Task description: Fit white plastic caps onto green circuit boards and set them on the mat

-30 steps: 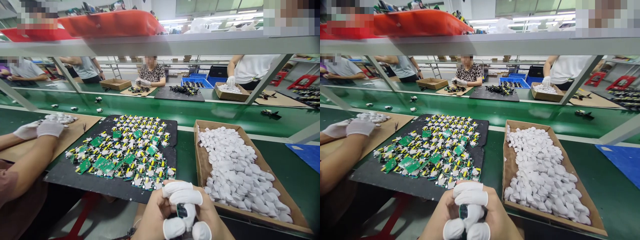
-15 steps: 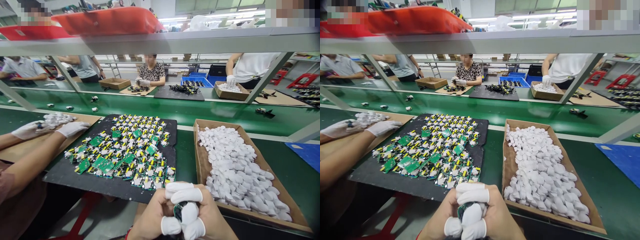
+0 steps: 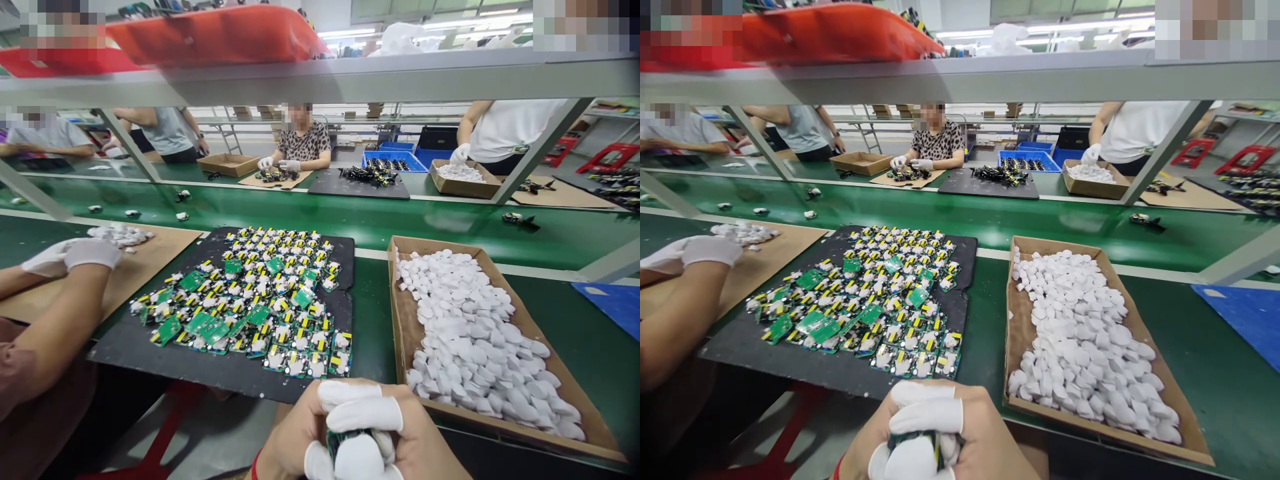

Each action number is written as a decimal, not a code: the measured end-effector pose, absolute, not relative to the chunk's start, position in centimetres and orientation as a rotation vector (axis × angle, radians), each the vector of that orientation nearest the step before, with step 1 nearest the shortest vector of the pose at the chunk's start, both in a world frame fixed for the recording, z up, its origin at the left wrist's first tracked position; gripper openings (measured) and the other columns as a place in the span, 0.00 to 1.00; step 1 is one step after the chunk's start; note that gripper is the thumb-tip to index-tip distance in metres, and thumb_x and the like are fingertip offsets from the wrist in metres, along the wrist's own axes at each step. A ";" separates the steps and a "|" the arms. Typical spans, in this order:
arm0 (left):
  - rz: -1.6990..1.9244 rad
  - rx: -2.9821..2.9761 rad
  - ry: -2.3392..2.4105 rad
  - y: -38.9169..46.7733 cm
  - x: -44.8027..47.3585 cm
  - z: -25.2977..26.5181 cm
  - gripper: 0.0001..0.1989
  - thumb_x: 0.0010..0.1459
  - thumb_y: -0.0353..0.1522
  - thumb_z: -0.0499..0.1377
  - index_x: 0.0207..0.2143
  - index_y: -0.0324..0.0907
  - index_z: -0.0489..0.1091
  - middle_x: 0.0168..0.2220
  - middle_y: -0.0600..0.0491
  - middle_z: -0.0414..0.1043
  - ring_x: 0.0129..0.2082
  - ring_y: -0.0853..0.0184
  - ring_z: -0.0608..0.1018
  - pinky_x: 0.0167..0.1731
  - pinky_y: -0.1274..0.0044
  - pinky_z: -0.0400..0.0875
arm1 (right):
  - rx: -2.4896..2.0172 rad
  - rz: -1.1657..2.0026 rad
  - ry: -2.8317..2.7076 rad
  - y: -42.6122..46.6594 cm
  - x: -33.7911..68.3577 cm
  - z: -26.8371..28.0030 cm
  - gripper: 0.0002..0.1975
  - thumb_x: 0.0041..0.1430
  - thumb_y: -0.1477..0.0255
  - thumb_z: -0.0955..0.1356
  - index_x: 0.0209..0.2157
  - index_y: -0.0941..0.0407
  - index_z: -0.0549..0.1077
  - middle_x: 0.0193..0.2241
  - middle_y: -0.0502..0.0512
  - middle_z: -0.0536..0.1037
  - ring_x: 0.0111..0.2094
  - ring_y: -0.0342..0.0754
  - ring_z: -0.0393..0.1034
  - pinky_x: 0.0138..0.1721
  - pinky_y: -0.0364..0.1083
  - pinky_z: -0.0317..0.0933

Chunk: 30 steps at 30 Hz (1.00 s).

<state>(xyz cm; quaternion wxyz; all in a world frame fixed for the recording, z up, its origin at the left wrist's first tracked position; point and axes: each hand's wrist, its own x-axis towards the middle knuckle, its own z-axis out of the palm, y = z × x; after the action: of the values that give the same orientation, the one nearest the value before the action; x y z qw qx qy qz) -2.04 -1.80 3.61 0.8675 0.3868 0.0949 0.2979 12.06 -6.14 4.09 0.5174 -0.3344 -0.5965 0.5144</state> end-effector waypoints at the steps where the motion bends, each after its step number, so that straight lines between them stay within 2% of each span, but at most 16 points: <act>1: 0.632 0.828 0.199 -1.8 -2.0 3.7 0.27 0.30 0.38 0.73 0.36 0.37 0.77 0.27 0.52 0.76 0.25 0.68 0.74 0.27 0.80 0.64 | -0.806 1.224 -1.435 -6.3 12.2 4.0 0.17 0.47 0.59 0.74 0.38 0.50 0.78 0.41 0.57 0.79 0.45 0.55 0.73 0.43 0.46 0.69; 4: 0.643 0.869 0.151 -1.9 -2.1 3.4 0.28 0.34 0.37 0.72 0.41 0.38 0.75 0.29 0.50 0.76 0.28 0.64 0.75 0.31 0.76 0.66 | -0.810 1.232 -1.441 -6.7 12.5 3.8 0.18 0.46 0.60 0.74 0.41 0.49 0.77 0.43 0.57 0.78 0.48 0.56 0.71 0.48 0.50 0.66; 7: 0.623 0.889 0.164 -1.8 -2.2 3.0 0.24 0.40 0.33 0.69 0.42 0.38 0.73 0.27 0.50 0.74 0.27 0.66 0.74 0.31 0.77 0.66 | -0.790 1.249 -1.408 -6.6 12.5 3.9 0.20 0.45 0.59 0.75 0.41 0.48 0.77 0.46 0.58 0.77 0.49 0.58 0.71 0.49 0.53 0.65; 10: 0.611 0.907 0.259 -1.6 -2.3 3.0 0.18 0.38 0.29 0.69 0.36 0.37 0.75 0.27 0.51 0.73 0.27 0.68 0.72 0.29 0.79 0.65 | -0.729 1.265 -1.369 -6.4 11.9 4.5 0.17 0.48 0.62 0.74 0.42 0.48 0.77 0.47 0.59 0.77 0.47 0.57 0.72 0.46 0.52 0.67; 13: 0.618 0.939 0.291 -1.6 -2.4 3.1 0.11 0.38 0.30 0.69 0.27 0.36 0.75 0.26 0.51 0.72 0.27 0.68 0.71 0.30 0.78 0.65 | -0.580 1.355 -1.274 -6.5 11.3 4.5 0.14 0.54 0.64 0.71 0.44 0.44 0.76 0.48 0.58 0.77 0.39 0.51 0.76 0.38 0.48 0.70; 15: 0.633 0.917 0.292 -1.6 -2.6 3.0 0.13 0.35 0.30 0.71 0.27 0.37 0.76 0.27 0.52 0.71 0.28 0.69 0.70 0.31 0.79 0.65 | -0.567 1.444 -1.181 -6.7 11.4 4.0 0.17 0.53 0.64 0.72 0.46 0.42 0.74 0.49 0.57 0.75 0.39 0.51 0.76 0.36 0.47 0.70; 16: 0.628 0.884 0.276 -1.7 -2.6 3.0 0.18 0.32 0.30 0.72 0.31 0.38 0.76 0.28 0.52 0.71 0.28 0.69 0.70 0.31 0.79 0.65 | -0.588 1.497 -1.148 -6.8 11.5 3.8 0.19 0.51 0.62 0.72 0.47 0.43 0.74 0.51 0.57 0.74 0.42 0.53 0.75 0.38 0.48 0.69; 19: 0.562 0.796 0.218 -1.6 -2.9 3.1 0.30 0.25 0.31 0.74 0.38 0.41 0.77 0.28 0.53 0.72 0.28 0.70 0.70 0.31 0.81 0.65 | -0.615 1.637 -1.179 -6.6 12.4 3.3 0.22 0.47 0.57 0.73 0.45 0.46 0.75 0.56 0.59 0.68 0.53 0.60 0.66 0.47 0.55 0.64; 23: 0.535 0.845 0.214 -1.4 -2.8 3.7 0.24 0.28 0.41 0.73 0.32 0.41 0.80 0.23 0.53 0.72 0.25 0.73 0.69 0.27 0.83 0.64 | -0.682 1.633 -1.288 -5.7 13.2 3.6 0.18 0.45 0.55 0.74 0.38 0.48 0.78 0.60 0.58 0.63 0.59 0.61 0.58 0.56 0.58 0.53; 27: 0.543 0.898 0.204 -1.6 -2.7 4.4 0.25 0.33 0.44 0.71 0.36 0.44 0.79 0.27 0.52 0.75 0.26 0.73 0.71 0.30 0.82 0.64 | -0.692 1.636 -1.317 -5.4 13.0 3.7 0.17 0.45 0.55 0.73 0.34 0.51 0.78 0.60 0.59 0.62 0.57 0.61 0.61 0.52 0.58 0.60; 30: 0.532 0.891 0.222 -2.0 -2.8 4.6 0.22 0.37 0.43 0.70 0.36 0.43 0.79 0.30 0.51 0.75 0.29 0.73 0.72 0.34 0.81 0.66 | -0.625 1.633 -1.261 -5.7 12.5 3.9 0.17 0.41 0.56 0.75 0.31 0.52 0.77 0.58 0.58 0.65 0.55 0.62 0.64 0.50 0.58 0.62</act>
<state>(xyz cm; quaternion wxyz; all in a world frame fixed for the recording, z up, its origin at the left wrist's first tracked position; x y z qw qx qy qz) -2.78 -1.97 4.62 0.8623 0.4251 0.1061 0.2538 12.51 -5.72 3.93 0.4732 -0.2552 -0.5153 0.6674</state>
